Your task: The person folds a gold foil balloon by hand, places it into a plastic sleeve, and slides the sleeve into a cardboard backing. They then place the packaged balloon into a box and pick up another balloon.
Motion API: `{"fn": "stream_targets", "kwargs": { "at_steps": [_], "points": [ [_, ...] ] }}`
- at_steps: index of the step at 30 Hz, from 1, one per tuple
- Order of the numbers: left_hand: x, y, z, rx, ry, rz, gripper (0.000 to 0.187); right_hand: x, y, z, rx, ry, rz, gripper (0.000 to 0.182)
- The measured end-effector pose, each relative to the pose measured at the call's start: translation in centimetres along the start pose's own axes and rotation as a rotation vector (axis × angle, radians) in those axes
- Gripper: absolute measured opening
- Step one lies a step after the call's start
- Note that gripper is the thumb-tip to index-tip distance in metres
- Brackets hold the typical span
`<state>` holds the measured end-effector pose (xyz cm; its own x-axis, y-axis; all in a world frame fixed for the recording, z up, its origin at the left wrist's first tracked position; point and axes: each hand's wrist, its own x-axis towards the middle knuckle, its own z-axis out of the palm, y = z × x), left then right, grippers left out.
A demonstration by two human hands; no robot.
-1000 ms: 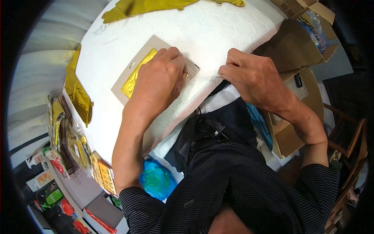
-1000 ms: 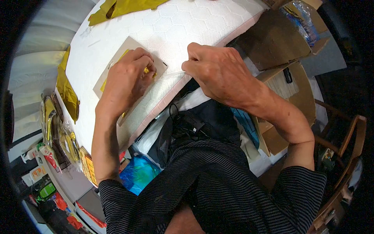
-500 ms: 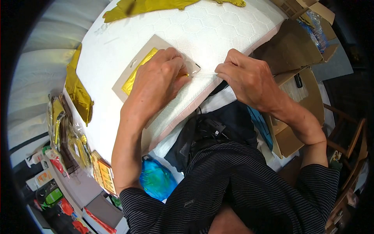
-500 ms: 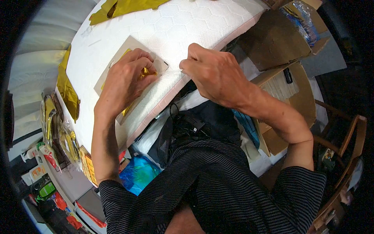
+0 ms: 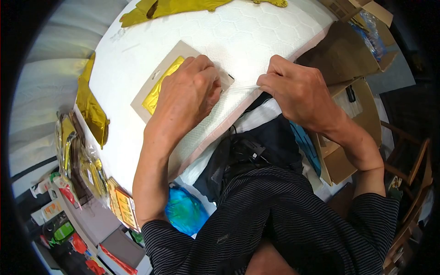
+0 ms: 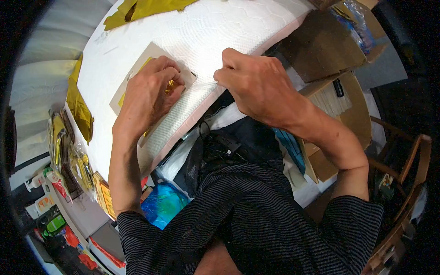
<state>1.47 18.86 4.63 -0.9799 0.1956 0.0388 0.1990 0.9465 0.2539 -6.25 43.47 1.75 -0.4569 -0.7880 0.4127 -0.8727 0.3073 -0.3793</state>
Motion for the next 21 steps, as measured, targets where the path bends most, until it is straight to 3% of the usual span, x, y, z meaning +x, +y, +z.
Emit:
{"fn": "stream_targets", "kwargs": {
  "at_steps": [21],
  "points": [
    [0.0, 0.1, 0.1, -0.052, -0.003, -0.011, 0.013, -0.3, -0.1, 1.9, 0.062, 0.096, 0.047, 0.01]
  ]
}}
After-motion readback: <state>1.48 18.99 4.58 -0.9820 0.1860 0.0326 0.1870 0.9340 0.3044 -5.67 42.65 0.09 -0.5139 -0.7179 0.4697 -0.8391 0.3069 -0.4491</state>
